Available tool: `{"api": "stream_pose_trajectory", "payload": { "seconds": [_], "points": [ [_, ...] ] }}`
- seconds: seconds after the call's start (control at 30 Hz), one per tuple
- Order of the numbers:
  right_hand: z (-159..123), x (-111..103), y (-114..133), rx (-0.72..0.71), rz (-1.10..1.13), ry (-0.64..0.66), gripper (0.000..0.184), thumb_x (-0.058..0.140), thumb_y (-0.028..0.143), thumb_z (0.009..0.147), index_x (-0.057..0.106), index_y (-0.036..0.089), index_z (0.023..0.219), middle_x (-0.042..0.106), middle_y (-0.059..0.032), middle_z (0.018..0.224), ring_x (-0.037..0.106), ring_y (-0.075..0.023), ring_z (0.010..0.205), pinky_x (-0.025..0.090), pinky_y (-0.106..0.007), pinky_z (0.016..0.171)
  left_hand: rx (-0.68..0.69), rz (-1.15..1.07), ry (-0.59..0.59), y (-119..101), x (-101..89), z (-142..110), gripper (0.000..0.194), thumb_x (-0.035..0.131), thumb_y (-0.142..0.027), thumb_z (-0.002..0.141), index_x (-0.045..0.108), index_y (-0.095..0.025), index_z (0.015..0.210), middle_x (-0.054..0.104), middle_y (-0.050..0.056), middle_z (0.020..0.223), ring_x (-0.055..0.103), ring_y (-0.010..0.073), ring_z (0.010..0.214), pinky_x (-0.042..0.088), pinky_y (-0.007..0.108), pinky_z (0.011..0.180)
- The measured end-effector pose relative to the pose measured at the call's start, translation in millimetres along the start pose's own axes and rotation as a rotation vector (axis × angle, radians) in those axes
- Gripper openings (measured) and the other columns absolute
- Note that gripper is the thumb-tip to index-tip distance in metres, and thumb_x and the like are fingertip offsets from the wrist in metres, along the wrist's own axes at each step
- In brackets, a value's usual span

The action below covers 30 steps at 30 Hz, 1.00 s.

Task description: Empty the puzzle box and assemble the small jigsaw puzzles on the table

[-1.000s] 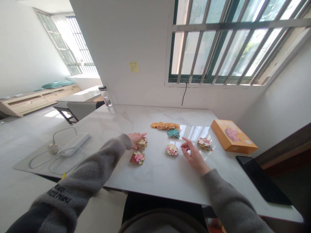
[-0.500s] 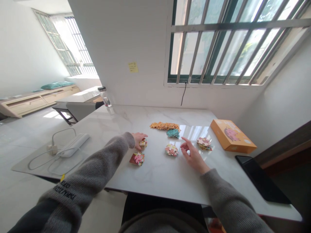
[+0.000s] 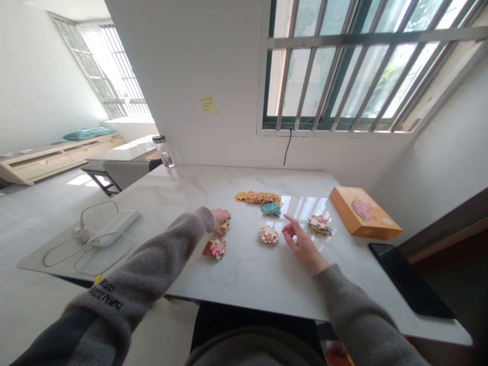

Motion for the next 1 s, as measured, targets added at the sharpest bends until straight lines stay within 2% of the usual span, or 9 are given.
{"api": "stream_pose_trajectory", "payload": {
  "seconds": [0.17, 0.3, 0.37, 0.43, 0.53, 0.63, 0.7, 0.87, 1.0],
  "points": [
    [-0.6, 8.6, -0.9, 0.002, -0.037, 0.044, 0.045, 0.046, 0.025, 0.095, 0.043, 0.023, 0.140, 0.061, -0.0058, 0.096, 0.060, -0.0187, 0.081, 0.053, -0.033, 0.071, -0.052, -0.041, 0.020, 4.0, -1.6, 1.9, 0.071, 0.081, -0.039, 0.056, 0.059, -0.019, 0.121, 0.061, 0.010, 0.122, 0.060, 0.0295, 0.111, 0.047, 0.036, 0.097],
    [-1.5, 18.6, 5.5, -0.039, -0.120, 0.084, 0.044, 0.051, 0.024, 0.093, 0.048, 0.023, 0.136, 0.058, -0.0101, 0.111, 0.059, -0.0238, 0.101, 0.053, -0.042, 0.089, -0.088, -0.035, 0.056, 5.9, -2.6, -1.7, 0.077, 0.081, -0.043, 0.056, 0.057, -0.022, 0.127, 0.059, 0.010, 0.126, 0.057, 0.0308, 0.114, 0.047, 0.039, 0.098],
    [-1.1, 22.4, 8.9, -0.062, -0.148, 0.090, 0.042, 0.054, 0.025, 0.092, 0.050, 0.024, 0.135, 0.057, -0.0110, 0.116, 0.057, -0.0253, 0.108, 0.050, -0.045, 0.097, -0.100, -0.006, 0.004, 0.8, -11.6, -5.9, 0.083, 0.081, -0.044, 0.058, 0.052, -0.025, 0.133, 0.056, 0.012, 0.131, 0.054, 0.0326, 0.119, 0.046, 0.043, 0.099],
    [-0.1, 25.5, 11.3, -0.081, -0.159, 0.089, 0.040, 0.057, 0.027, 0.092, 0.053, 0.024, 0.132, 0.057, -0.0111, 0.117, 0.056, -0.0259, 0.109, 0.049, -0.046, 0.099, -0.056, 0.015, -0.115, -16.9, -27.7, -9.9, 0.082, 0.079, -0.046, 0.064, 0.048, -0.025, 0.137, 0.054, 0.013, 0.134, 0.050, 0.0337, 0.124, 0.044, 0.046, 0.101],
    [2.4, 29.3, 12.3, -0.098, -0.181, 0.086, 0.036, 0.061, 0.028, 0.091, 0.056, 0.024, 0.126, 0.058, -0.0107, 0.115, 0.056, -0.0268, 0.109, 0.049, -0.046, 0.098, 0.118, -0.002, -0.264, -65.0, -45.7, -12.4, 0.067, 0.074, -0.042, 0.076, 0.049, -0.023, 0.135, 0.056, 0.012, 0.134, 0.050, 0.0313, 0.125, 0.042, 0.046, 0.104],
    [4.1, 31.2, 13.5, -0.116, -0.205, 0.089, 0.026, 0.063, 0.026, 0.090, 0.061, 0.024, 0.115, 0.060, -0.0096, 0.111, 0.056, -0.0269, 0.107, 0.049, -0.045, 0.096, 0.266, -0.030, -0.300, -110.2, -44.8, -6.2, 0.052, 0.072, -0.036, 0.081, 0.053, -0.024, 0.128, 0.059, 0.009, 0.131, 0.052, 0.0286, 0.122, 0.044, 0.043, 0.102],
    [4.4, 31.2, 14.7, -0.129, -0.210, 0.095, 0.018, 0.063, 0.025, 0.090, 0.063, 0.024, 0.108, 0.061, -0.0085, 0.109, 0.055, -0.0263, 0.106, 0.048, -0.045, 0.096, 0.310, -0.042, -0.307, -127.7, -39.2, 1.6, 0.044, 0.071, -0.034, 0.082, 0.056, -0.024, 0.122, 0.059, 0.008, 0.130, 0.053, 0.0279, 0.121, 0.045, 0.042, 0.099],
    [4.4, 29.8, 12.8, -0.129, -0.197, 0.104, 0.010, 0.063, 0.024, 0.091, 0.063, 0.024, 0.102, 0.063, -0.0069, 0.108, 0.055, -0.0252, 0.104, 0.048, -0.043, 0.094, 0.282, -0.074, -0.306, -132.3, -27.5, 20.6, 0.027, 0.067, -0.024, 0.083, 0.058, -0.022, 0.108, 0.062, 0.006, 0.121, 0.056, 0.0254, 0.112, 0.047, 0.038, 0.094],
    [4.6, 29.7, 10.7, -0.129, -0.186, 0.103, 0.021, 0.064, 0.022, 0.089, 0.062, 0.024, 0.110, 0.062, -0.0075, 0.110, 0.054, -0.0254, 0.106, 0.048, -0.043, 0.095, 0.242, -0.101, -0.330, -128.1, -28.7, 24.1, 0.026, 0.066, -0.026, 0.085, 0.056, -0.021, 0.109, 0.063, 0.006, 0.117, 0.057, 0.0256, 0.108, 0.047, 0.038, 0.091]
  ]
}}
Point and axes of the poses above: each hand's wrist, its own z-axis towards the middle knuckle, its own x-axis out of the palm, y = z × x, the point moved 10 cm from there along z, towards the middle knuckle
